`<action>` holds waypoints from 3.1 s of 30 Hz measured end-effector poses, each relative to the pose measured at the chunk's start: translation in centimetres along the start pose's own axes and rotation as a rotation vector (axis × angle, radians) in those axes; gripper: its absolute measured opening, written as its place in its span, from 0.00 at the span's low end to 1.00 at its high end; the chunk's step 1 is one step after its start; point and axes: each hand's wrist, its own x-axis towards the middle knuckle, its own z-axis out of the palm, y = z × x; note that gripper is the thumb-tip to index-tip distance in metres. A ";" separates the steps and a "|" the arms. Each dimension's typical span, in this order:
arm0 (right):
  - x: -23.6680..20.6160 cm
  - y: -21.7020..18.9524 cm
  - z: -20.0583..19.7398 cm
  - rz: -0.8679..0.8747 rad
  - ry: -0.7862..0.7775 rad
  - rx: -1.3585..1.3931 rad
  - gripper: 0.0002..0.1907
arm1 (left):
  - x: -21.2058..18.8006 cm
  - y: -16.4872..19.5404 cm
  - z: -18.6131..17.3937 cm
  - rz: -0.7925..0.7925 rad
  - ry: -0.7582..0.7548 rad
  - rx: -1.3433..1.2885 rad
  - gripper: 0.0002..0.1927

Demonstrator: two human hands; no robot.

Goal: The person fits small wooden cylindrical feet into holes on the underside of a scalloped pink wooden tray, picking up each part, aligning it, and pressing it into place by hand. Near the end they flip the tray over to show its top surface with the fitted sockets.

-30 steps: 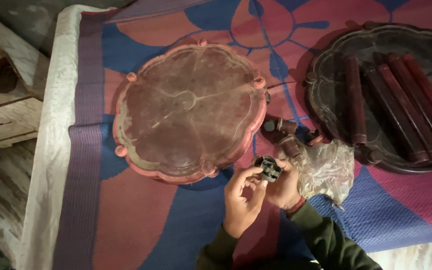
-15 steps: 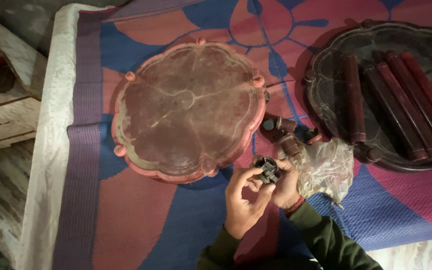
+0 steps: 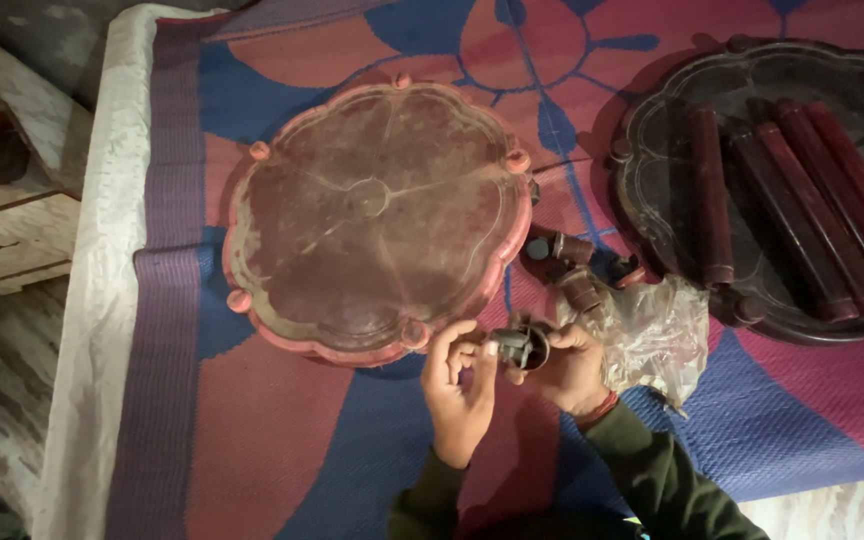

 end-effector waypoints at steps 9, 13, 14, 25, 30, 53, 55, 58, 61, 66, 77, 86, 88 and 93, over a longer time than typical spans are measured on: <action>0.1 0.6 -0.3 -0.113 0.107 -0.152 0.27 | 0.2 2.8 -0.2 0.184 -0.082 0.291 0.11; 0.3 0.5 -0.2 -0.189 0.068 -0.185 0.27 | 0.1 3.7 0.0 0.231 -0.107 0.416 0.12; 0.3 0.4 -0.1 -0.210 0.053 -0.206 0.27 | 0.1 3.7 0.1 0.215 -0.114 0.413 0.12; 0.2 -0.1 -0.5 -0.224 0.051 -0.053 0.25 | -0.9 2.9 0.1 0.276 -0.103 0.395 0.09; -0.3 -0.1 -0.1 -0.193 0.050 -0.031 0.28 | -1.3 1.8 0.2 0.154 -0.079 0.240 0.18; -0.1 -0.6 1.6 -0.596 -0.109 -0.542 0.33 | -1.2 -0.7 -0.6 -0.002 -0.021 0.169 0.19; -0.3 -1.4 2.9 -0.680 -0.148 -0.827 0.33 | -1.0 -1.9 -0.3 -0.213 -0.015 -0.131 0.22; -1.3 -1.9 4.9 -0.776 -0.090 -1.281 0.32 | -0.3 -2.7 -0.7 -0.357 -0.101 -0.399 0.20; -1.5 -2.1 6.1 -0.849 -0.094 -1.469 0.30 | 0.2 -2.2 -1.1 -0.388 -0.129 -0.348 0.18; -2.1 -2.2 6.0 -0.790 -0.082 -1.464 0.32 | 1.0 -0.7 -0.8 -0.348 -0.155 -0.320 0.22; -2.1 -1.4 4.3 -0.768 -0.181 -1.148 0.35 | 0.3 -1.3 -1.1 -0.304 -0.126 -0.368 0.22; -2.8 -0.5 2.2 -0.725 0.089 -1.310 0.30 | -0.1 -2.6 -0.6 -0.147 -0.082 -0.304 0.24; -2.6 -0.3 1.8 -0.664 0.167 -1.294 0.24 | -0.1 -2.5 -0.4 -0.092 -0.098 -0.287 0.25; -2.0 -0.2 1.8 -0.653 0.105 -1.126 0.19 | -0.3 -1.6 -0.2 -0.089 -0.054 -0.207 0.25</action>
